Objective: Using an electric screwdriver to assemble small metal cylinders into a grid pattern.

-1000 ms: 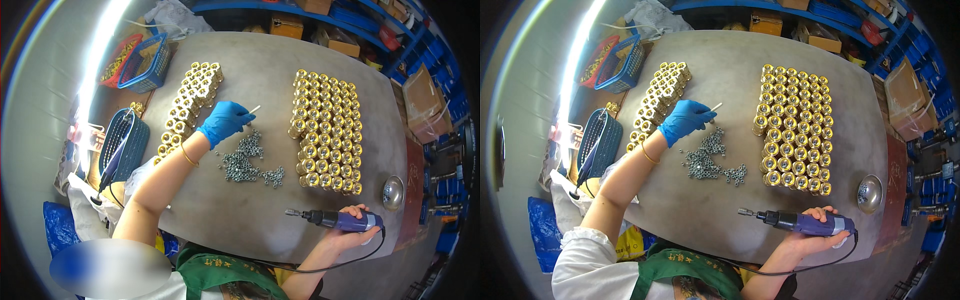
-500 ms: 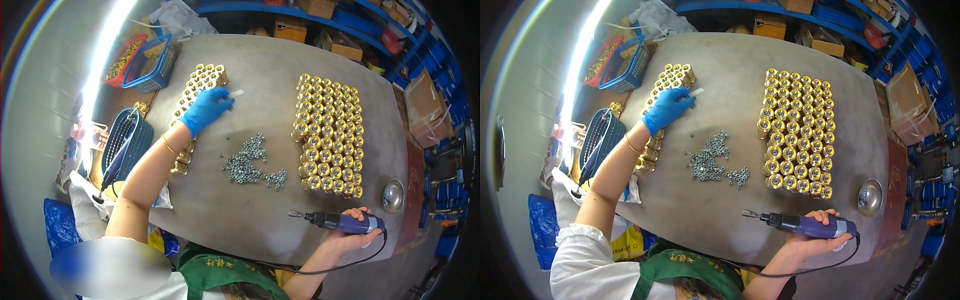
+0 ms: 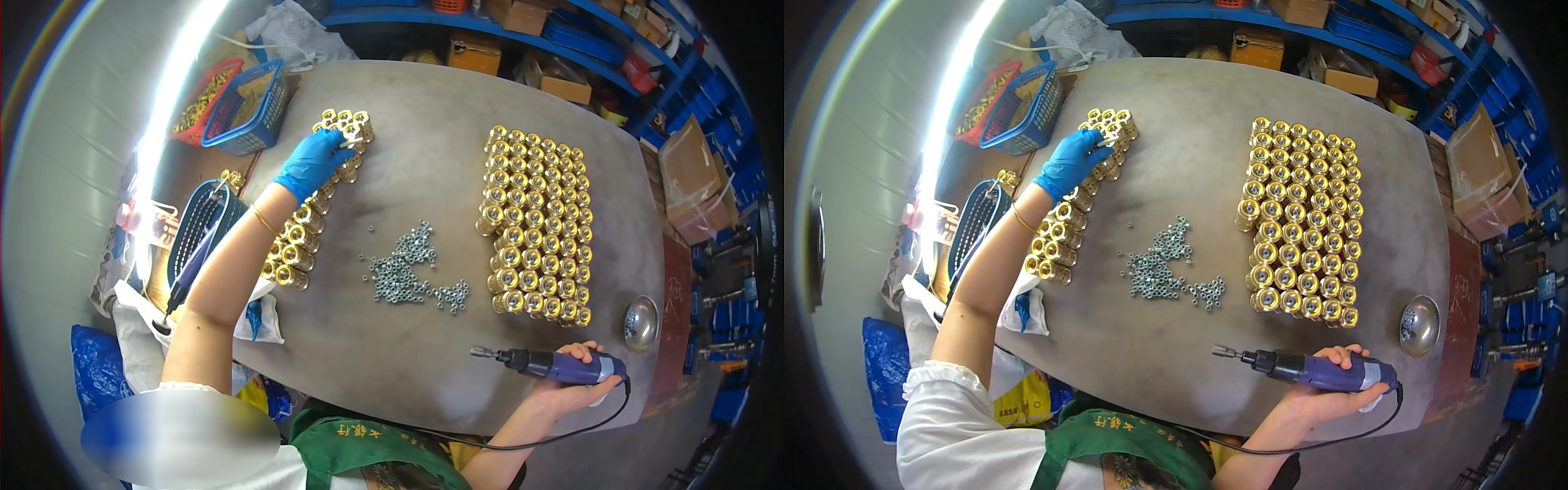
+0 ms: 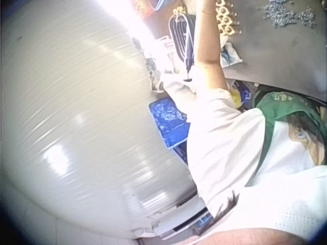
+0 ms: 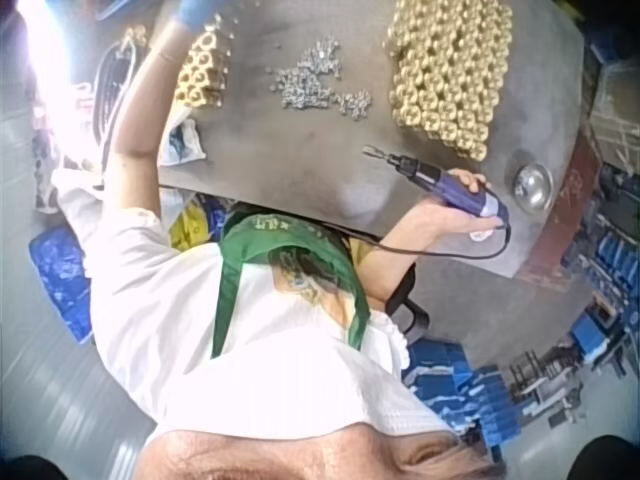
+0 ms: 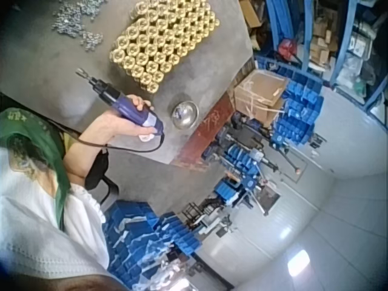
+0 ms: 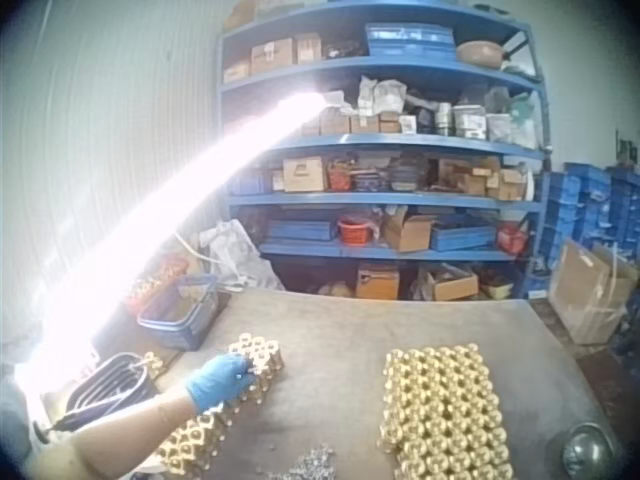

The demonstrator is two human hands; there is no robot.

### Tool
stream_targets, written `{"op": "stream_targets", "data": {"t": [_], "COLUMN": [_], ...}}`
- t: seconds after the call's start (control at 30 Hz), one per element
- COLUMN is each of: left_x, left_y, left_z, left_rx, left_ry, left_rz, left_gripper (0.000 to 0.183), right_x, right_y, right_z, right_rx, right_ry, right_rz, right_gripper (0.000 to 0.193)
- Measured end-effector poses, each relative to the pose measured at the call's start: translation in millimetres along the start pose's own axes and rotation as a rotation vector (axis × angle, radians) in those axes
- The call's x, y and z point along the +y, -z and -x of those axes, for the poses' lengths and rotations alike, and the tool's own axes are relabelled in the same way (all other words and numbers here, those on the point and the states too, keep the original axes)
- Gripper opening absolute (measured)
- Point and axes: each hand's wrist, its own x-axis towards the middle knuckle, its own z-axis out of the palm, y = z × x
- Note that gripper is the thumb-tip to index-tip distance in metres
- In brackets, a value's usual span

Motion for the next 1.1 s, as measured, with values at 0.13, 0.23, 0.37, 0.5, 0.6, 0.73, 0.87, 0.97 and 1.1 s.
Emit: {"op": "stream_targets", "data": {"t": [0.13,0.23,0.37,0.5,0.6,0.73,0.87,0.97,1.1], "left_x": [15,18,23,26,65,152,202,215,221], "left_y": [0,7,15,21,21,19,24,21,16], "left_z": [7,9,17,12,38,113,157,160,164], "left_rx": [0.031,-0.164,-0.281,-0.480,-0.448,-0.553,-0.551,-0.593,-0.588], "left_ry": [-0.044,0.004,-0.150,-0.053,0.235,0.658,0.785,0.770,0.670], "left_rz": [-0.212,-0.163,-0.138,-0.157,0.082,1.089,1.478,1.466,1.418], "left_gripper": [0.028,0.037,0.047,0.048,0.039,0.025,0.028,0.027,0.024], "right_x": [0,-4,-8,-6,-7,-19,-23,-29,-38], "right_y": [-1,1,3,2,-8,-15,-19,-18,-13], "right_z": [2,2,5,10,14,19,23,25,24], "right_rx": [-0.002,-0.027,-0.041,-0.106,0.028,-0.079,-0.174,-0.224,-0.255], "right_ry": [-0.018,-0.029,-0.016,-0.053,0.006,0.062,0.031,0.032,0.076], "right_rz": [-0.016,-0.034,-0.037,-0.089,-0.058,-0.105,-0.152,-0.172,-0.111], "right_gripper": [0.052,0.051,0.052,0.048,0.053,0.053,0.051,0.050,0.049]}}
